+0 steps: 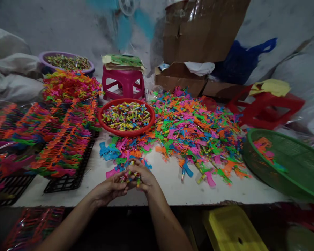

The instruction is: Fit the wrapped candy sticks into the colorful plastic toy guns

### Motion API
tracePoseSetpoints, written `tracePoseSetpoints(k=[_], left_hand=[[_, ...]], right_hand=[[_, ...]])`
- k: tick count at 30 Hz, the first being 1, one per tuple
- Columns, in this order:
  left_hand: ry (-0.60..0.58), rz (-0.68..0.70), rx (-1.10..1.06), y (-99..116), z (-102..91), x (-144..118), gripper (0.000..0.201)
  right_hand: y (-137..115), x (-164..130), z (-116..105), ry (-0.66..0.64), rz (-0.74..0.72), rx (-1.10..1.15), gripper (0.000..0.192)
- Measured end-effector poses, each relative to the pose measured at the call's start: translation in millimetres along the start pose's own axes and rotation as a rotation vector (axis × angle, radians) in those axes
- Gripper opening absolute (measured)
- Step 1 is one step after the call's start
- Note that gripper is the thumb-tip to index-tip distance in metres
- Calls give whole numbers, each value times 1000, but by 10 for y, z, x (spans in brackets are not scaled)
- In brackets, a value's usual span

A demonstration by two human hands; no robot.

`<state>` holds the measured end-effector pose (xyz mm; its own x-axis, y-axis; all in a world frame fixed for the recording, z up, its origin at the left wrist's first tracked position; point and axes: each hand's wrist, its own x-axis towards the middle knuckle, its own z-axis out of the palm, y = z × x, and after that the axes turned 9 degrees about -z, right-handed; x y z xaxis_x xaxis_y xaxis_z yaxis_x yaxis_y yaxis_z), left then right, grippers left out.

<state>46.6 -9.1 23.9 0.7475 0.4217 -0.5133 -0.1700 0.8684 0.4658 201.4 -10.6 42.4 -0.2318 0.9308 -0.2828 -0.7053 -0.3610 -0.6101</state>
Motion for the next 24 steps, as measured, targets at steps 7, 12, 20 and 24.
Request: tracePoseSetpoints(k=[7,12,20,24], left_hand=[[-94,-135,74,22,34,-13,37],[27,-114,7,18,72,95,37],[91,-84,-13,0,55,105,41],[61,-86,42,-24,121,85,23]], right_hand=[[-26,-35,-80,-49,8,-79,33],[-36,105,-183,53,20,12,32],[-157,215,-336,299,-257,-106,30],[-23,186,-261,281,-318,-235,36]])
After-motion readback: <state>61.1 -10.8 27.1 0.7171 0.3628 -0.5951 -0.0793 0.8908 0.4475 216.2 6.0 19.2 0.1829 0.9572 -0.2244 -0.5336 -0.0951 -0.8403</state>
